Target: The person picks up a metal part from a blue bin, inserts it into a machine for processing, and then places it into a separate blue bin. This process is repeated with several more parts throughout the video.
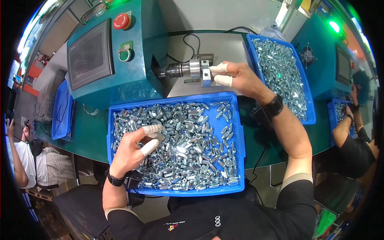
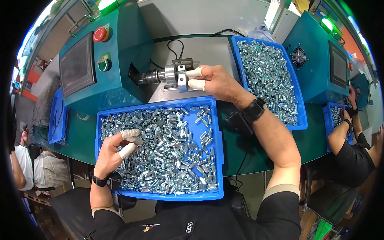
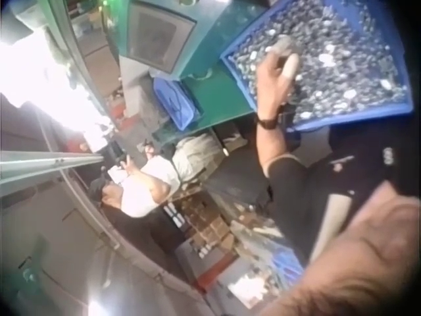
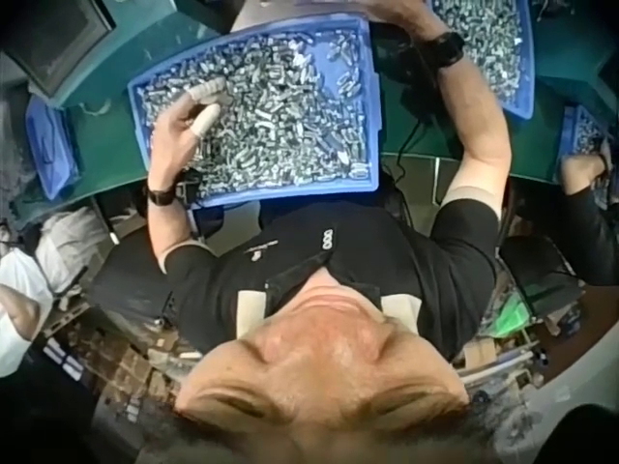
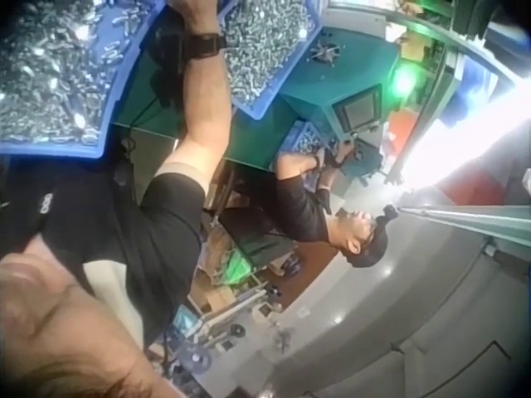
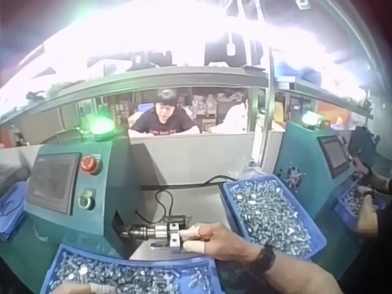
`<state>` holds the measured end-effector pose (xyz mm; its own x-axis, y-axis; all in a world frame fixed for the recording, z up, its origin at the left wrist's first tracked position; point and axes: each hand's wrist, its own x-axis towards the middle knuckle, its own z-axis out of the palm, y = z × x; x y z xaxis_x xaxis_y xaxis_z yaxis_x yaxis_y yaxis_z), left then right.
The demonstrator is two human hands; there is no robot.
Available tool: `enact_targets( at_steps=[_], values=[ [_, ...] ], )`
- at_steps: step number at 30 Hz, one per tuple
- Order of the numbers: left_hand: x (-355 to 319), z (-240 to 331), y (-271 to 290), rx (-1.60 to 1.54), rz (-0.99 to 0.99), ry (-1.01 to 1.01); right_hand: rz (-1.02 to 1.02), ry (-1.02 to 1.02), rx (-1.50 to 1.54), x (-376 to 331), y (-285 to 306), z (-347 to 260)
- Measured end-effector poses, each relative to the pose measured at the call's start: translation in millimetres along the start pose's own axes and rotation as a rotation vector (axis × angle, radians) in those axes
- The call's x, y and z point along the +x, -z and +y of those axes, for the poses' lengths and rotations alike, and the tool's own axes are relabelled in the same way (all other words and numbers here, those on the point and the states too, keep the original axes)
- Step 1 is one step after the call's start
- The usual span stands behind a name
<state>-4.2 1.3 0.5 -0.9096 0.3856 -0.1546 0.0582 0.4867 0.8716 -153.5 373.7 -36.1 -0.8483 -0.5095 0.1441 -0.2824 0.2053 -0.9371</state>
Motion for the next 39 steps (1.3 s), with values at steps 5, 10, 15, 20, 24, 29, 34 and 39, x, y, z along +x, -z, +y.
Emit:
enact_targets(
  at_steps=[5, 10, 15, 20, 24, 29, 34, 39],
  values=[
    [-2.2, 2.4, -0.6, -0.042, 0.007, 0.014, 0.06, -0.114, 0.076, 0.8, -0.9, -1.6],
    [-3.3, 2.0, 1.3, -0.083, 0.004, 0.0, 0.215, -0.404, 0.108, -6.7, 25.0, -7.1],
    [-4.2, 4.9, 2.5, -0.074, -0.012, -0.012, 0.338, -0.361, -0.004, 6.1, 15.2, -11.4],
    [-3.4, -3.3, -0.6, -0.054, 0.005, -0.043, 0.371, -0.114, -0.743, 21.4, -4.4, -29.2],
    [-2.8, -3.9, -2.3, -0.079, 0.015, -0.053, 0.354, -0.11, -0.927, 22.6, -3.3, -40.4],
    [-5.9, -8.6, -5.8, -0.101, 0.025, -0.066, 0.386, -0.101, -0.939, 1.4, 15.6, -52.1],
    [-11.9, -8.2, 3.4, -0.083, 0.012, -0.09, 0.397, -0.238, -1.05, -64.3, 84.3, -38.0],
    [-5.5, -0.9, -0.1, -0.037, 0.041, -0.126, 0.382, -0.441, -1.337, -123.5, 127.7, -38.0]
  ],
)
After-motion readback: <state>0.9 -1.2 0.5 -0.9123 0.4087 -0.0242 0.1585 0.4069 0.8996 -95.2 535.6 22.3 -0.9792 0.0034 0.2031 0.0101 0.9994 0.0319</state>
